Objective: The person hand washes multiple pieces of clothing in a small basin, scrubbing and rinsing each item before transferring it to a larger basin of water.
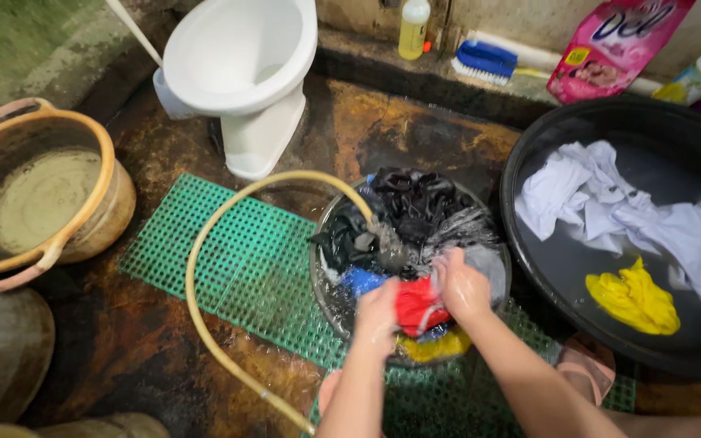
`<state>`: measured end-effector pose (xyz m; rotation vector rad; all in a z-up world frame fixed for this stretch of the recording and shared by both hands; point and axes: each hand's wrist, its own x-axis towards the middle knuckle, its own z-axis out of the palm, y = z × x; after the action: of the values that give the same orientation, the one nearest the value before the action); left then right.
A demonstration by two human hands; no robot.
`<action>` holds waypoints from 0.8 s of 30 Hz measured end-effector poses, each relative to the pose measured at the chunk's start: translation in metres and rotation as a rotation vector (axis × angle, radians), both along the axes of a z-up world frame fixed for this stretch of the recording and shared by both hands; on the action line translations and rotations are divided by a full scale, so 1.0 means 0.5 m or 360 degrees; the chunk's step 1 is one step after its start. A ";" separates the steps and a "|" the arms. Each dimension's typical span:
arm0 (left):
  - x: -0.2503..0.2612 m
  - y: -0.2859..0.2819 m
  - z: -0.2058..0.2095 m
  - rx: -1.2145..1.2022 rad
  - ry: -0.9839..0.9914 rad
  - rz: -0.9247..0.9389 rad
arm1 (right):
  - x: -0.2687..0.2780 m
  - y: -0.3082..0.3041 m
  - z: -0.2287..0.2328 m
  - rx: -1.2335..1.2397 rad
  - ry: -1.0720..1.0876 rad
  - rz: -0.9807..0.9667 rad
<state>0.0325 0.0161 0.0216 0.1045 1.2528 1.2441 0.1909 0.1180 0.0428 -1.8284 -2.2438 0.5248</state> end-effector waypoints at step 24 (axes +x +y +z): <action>0.084 0.008 0.257 0.0539 -0.0412 0.0041 | 0.004 -0.125 0.285 -0.1165 0.3060 -0.0902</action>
<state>0.0743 0.0199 0.1501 0.1669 0.8171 1.4345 0.1929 0.0556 0.1854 -0.8820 -0.2184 1.8807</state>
